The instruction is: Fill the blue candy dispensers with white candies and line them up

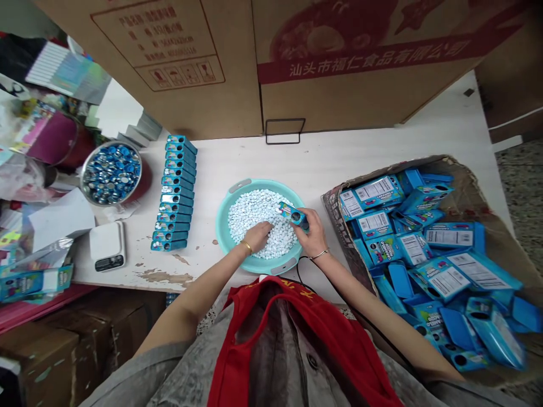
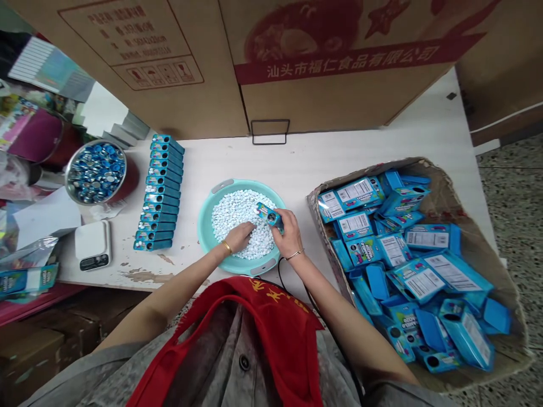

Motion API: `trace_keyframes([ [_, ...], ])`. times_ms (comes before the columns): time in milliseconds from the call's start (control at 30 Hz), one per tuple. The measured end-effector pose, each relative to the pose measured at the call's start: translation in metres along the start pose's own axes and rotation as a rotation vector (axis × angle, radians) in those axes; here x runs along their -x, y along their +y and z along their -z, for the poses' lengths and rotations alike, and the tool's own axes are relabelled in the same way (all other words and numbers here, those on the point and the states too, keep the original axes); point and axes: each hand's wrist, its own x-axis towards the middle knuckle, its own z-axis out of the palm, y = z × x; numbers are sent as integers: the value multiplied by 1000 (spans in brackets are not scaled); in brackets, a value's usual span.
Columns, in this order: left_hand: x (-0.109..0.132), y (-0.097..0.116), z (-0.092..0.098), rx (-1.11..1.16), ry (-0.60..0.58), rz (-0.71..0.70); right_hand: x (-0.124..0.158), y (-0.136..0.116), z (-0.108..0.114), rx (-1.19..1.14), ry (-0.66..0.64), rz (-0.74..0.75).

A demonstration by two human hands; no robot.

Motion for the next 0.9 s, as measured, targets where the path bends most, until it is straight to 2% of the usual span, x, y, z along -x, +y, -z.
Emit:
trace_keyframes([
  [67,5,4,-1,140,-4,-21,-2,0,1,-8,21,-17],
  [133,13,4,8,262,4,-47,-3,1,2,-8,35,-25],
  [200,26,4,27,340,33,-100,-3,3,2,2,36,-20],
  [300,47,11,67,353,77,-196,-1,5,0,21,7,16],
  [433,63,33,121,179,76,-217,5,4,-8,63,-65,98],
  [533,61,60,147,-94,-27,-118,10,0,-17,95,-125,166],
  [633,56,96,159,-403,-149,22,14,-3,-24,108,-155,202],
  [767,55,141,165,-617,-179,80,17,-5,-29,68,-154,208],
  [833,57,149,169,-642,-184,67,17,-4,-29,48,-151,193],
  [900,57,139,173,-629,-161,75,17,-2,-27,34,-137,165],
])
